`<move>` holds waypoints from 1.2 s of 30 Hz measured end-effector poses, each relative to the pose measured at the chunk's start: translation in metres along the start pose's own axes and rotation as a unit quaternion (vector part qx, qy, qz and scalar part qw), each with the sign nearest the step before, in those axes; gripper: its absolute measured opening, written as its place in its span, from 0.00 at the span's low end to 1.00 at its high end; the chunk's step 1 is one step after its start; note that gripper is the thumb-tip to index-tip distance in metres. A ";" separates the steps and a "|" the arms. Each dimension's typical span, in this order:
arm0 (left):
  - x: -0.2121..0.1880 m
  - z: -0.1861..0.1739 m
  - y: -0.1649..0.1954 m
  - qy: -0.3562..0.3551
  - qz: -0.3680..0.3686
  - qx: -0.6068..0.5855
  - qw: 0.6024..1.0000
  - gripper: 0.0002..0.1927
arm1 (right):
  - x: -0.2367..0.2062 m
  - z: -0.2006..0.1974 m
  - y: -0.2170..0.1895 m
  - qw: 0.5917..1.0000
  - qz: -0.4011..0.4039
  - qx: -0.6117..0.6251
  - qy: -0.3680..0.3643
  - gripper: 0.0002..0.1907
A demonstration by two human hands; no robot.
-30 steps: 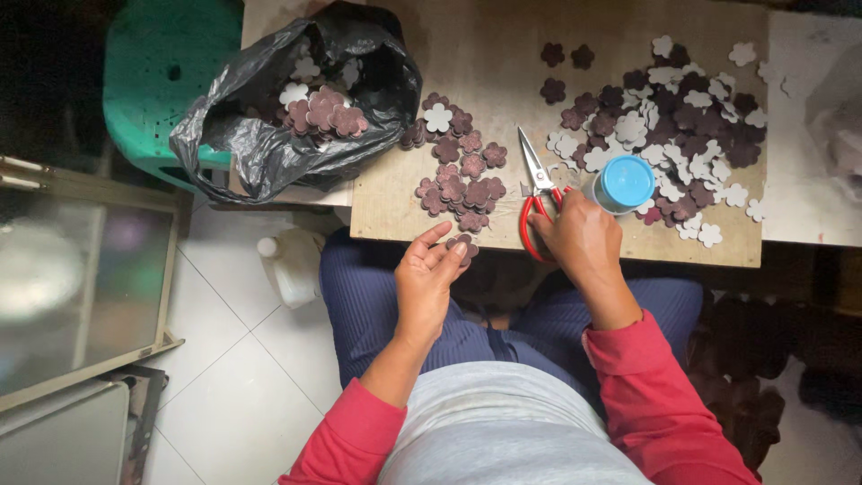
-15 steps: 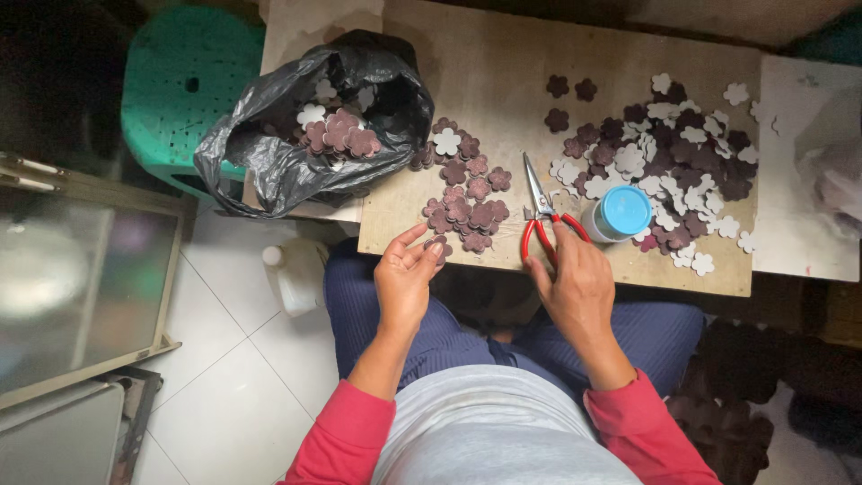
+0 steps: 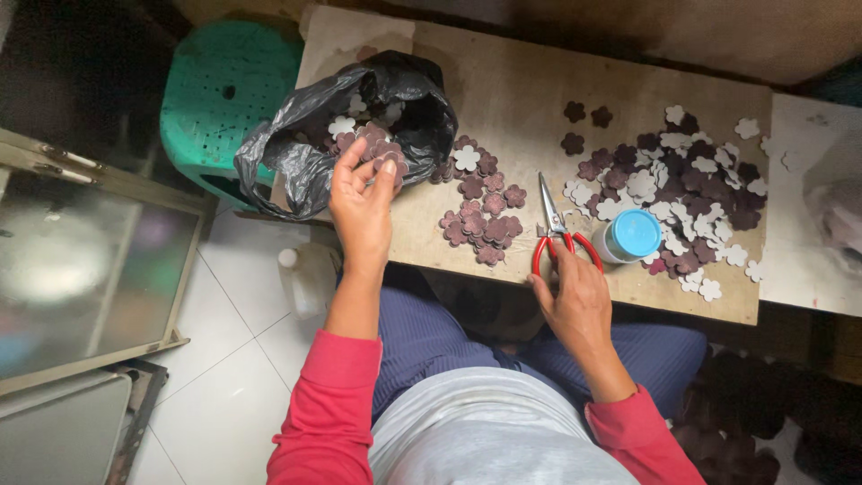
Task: The person sits on the floor and uses red-handled scissors to trim the edges of small flower-shaped craft pieces. They repeatedly pick up pieces, trim them, and place them into a black plastic bag. A small container with a blue lid is also handled briefly.
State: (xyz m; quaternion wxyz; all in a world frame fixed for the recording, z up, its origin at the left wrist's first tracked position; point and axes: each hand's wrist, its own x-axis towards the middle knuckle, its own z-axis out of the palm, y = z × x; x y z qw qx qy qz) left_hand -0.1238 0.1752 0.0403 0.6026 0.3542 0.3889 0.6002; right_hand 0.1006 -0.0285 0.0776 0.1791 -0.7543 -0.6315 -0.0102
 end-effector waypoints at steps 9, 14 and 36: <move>0.051 -0.004 0.016 0.026 0.154 0.224 0.962 0.37 | 0.022 0.005 -0.010 0.998 -0.019 0.064 0.018 0.24; -0.020 0.013 0.011 -0.030 0.119 0.290 0.949 0.28 | 0.059 0.028 -0.027 0.980 0.064 0.181 -0.059 0.23; -0.084 0.043 -0.046 -0.138 -0.018 0.422 0.896 0.11 | 0.020 -0.009 -0.032 0.966 0.062 0.247 -0.051 0.27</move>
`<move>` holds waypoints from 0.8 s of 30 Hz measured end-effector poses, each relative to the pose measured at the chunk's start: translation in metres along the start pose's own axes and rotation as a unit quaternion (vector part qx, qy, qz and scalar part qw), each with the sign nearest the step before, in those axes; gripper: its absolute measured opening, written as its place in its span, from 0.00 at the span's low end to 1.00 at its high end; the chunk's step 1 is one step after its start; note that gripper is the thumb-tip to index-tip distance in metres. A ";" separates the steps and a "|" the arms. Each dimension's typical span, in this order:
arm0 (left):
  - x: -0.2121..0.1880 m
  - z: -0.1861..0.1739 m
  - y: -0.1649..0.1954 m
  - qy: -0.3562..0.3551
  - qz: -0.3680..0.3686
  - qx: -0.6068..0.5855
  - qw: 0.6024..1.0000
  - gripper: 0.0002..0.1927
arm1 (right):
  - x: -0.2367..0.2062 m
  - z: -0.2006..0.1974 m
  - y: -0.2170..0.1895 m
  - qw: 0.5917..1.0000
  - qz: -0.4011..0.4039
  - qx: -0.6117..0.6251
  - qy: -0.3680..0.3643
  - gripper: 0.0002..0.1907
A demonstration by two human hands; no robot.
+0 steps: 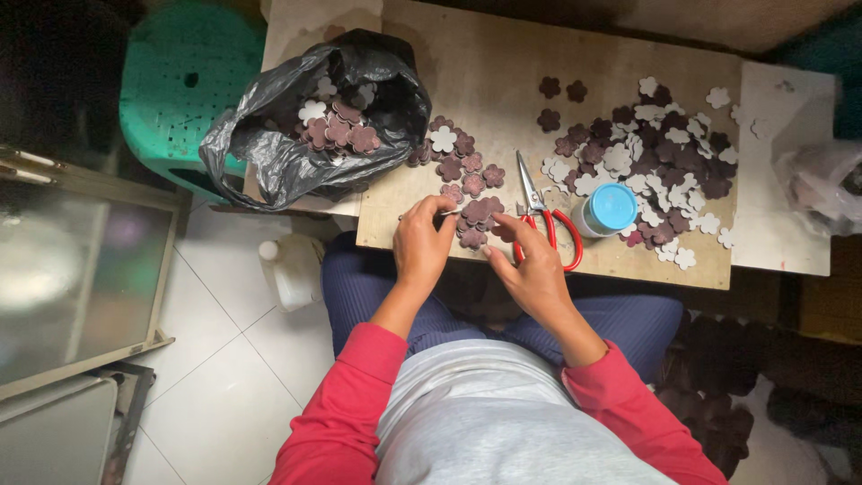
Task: The person sits on the floor and uses red-handled scissors to trim the edges of small flower-shaped craft pieces. They repeatedly pick up pieces, trim them, and place them into a black plastic bag. A small container with a blue lid is also handled briefly.
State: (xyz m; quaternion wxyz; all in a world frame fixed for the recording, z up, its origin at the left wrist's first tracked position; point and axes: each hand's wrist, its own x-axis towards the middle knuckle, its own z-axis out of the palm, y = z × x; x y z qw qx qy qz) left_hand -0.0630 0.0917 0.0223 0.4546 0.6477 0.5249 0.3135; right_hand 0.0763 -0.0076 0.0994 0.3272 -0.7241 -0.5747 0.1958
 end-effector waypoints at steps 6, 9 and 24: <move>-0.036 -0.005 0.032 -0.055 -0.059 -0.457 0.886 0.18 | -0.014 -0.022 -0.004 0.959 0.094 0.266 -0.021 0.27; -0.059 -0.015 0.049 -0.088 -0.088 -0.458 0.880 0.21 | -0.021 -0.032 -0.006 0.919 0.119 0.373 -0.032 0.28; -0.083 0.004 0.109 -0.176 -0.102 -0.363 0.909 0.22 | -0.021 -0.076 0.010 0.870 0.174 0.461 -0.010 0.26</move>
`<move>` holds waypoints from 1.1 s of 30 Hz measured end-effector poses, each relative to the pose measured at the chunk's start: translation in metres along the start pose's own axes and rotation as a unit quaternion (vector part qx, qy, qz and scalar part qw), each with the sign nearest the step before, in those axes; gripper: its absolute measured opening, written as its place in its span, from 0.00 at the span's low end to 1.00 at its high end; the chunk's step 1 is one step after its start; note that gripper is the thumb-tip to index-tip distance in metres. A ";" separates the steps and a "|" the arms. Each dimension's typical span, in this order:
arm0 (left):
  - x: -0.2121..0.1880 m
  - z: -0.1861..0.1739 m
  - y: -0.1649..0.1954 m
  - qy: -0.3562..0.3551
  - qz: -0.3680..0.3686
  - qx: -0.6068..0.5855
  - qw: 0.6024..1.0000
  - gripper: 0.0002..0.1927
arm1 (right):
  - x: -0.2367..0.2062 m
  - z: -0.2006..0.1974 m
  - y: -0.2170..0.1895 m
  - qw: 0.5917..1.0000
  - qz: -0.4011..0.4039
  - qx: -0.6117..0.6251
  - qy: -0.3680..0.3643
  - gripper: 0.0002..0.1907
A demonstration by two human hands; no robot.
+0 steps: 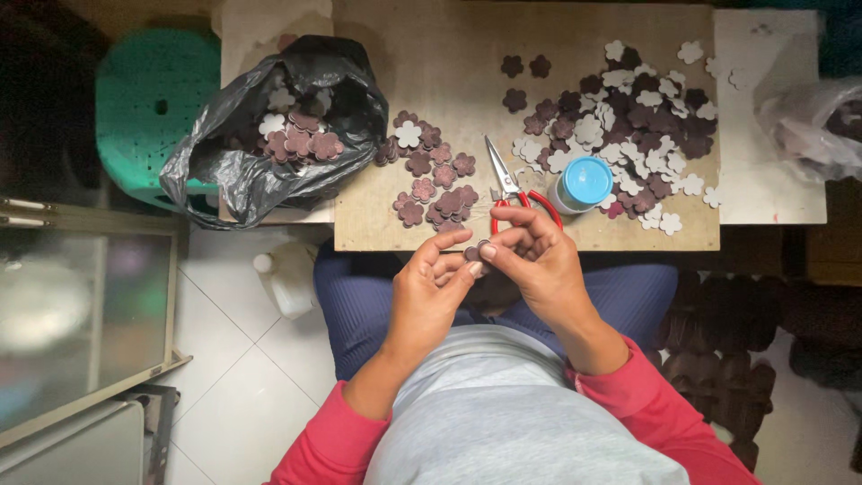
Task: The person sits on the floor and uses red-handled scissors to trim the edges of small flower-shaped craft pieces. They repeatedly pick up pieces, trim them, and place them into a black plastic bag. A small container with a blue lid is also handled briefly.
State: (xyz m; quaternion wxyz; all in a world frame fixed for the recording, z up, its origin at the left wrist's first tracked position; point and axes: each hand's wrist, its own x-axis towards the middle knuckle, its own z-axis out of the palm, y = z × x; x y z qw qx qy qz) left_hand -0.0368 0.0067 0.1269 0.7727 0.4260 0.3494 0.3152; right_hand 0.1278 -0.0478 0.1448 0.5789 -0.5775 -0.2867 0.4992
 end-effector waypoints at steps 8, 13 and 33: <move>0.026 0.018 -0.022 -0.006 -0.004 -0.089 0.996 0.16 | 0.012 -0.027 -0.004 0.996 0.005 0.089 0.001 0.30; 0.034 0.022 -0.027 0.029 -0.025 -0.116 0.993 0.15 | 0.011 -0.036 -0.002 0.996 0.022 0.084 0.001 0.33; 0.041 0.012 -0.040 0.068 0.009 -0.068 0.995 0.15 | 0.013 -0.049 0.024 0.987 0.047 0.151 -0.008 0.30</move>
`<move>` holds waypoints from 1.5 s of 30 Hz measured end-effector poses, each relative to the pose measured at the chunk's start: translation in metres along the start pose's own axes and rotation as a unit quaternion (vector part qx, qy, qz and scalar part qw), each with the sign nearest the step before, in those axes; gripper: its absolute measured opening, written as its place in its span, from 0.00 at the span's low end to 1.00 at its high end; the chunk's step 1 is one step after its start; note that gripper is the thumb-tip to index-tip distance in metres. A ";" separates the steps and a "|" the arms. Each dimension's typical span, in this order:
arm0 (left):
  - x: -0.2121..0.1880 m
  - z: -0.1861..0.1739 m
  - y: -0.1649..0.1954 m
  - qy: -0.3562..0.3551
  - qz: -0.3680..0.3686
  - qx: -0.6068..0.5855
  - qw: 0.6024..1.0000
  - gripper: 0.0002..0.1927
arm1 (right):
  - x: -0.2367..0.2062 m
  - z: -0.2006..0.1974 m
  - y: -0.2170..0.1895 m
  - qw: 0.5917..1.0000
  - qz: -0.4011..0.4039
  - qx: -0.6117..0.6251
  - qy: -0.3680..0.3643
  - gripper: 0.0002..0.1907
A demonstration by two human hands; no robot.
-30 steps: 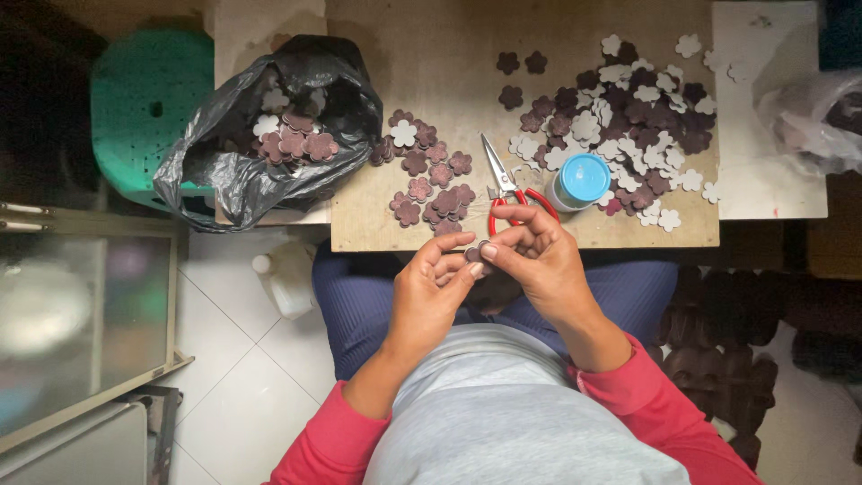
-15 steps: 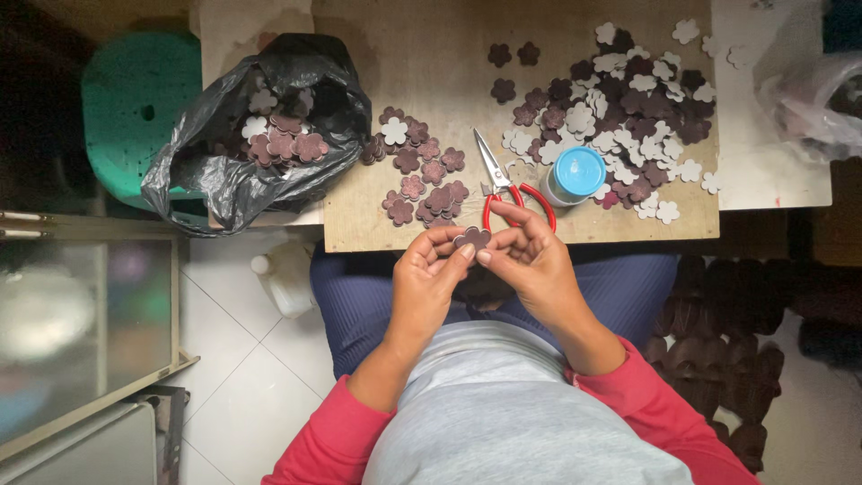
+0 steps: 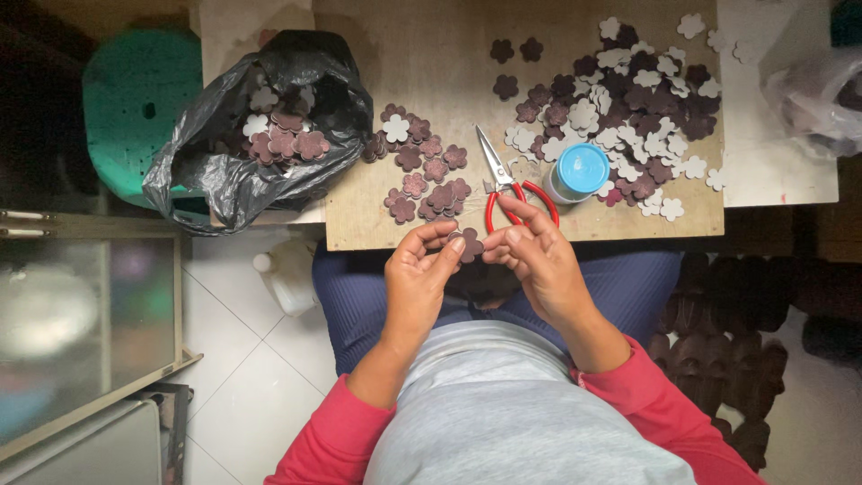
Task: The person sits on the floor and uses red-handled scissors to trim the edges of small flower-shaped craft pieces. They repeatedly pick up pieces, trim them, and place them into a black plastic bag. A small container with a blue lid is also handled briefly.
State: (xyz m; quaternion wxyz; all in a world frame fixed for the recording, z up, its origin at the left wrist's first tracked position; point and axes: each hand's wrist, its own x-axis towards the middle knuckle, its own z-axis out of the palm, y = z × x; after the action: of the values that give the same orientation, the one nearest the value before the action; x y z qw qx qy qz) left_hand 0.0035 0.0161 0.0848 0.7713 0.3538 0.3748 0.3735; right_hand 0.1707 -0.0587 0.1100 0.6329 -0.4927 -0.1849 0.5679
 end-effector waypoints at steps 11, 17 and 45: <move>0.004 -0.001 0.003 0.014 -0.010 0.017 1.000 0.13 | 0.007 -0.005 0.010 1.000 0.000 -0.028 -0.010 0.33; 0.006 -0.009 -0.004 0.024 -0.016 0.010 1.000 0.14 | 0.013 -0.006 0.017 0.999 -0.001 -0.044 -0.007 0.32; -0.006 -0.038 -0.001 0.048 0.003 -0.037 0.998 0.12 | 0.034 -0.016 0.019 0.633 -0.170 -0.745 0.125 0.28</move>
State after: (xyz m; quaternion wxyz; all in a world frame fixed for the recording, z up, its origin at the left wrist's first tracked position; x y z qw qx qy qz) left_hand -0.0303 0.0208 0.0679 0.7638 0.3075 0.3965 0.4059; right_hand 0.1826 -0.0373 0.0761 0.1533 -0.8229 -0.5446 0.0530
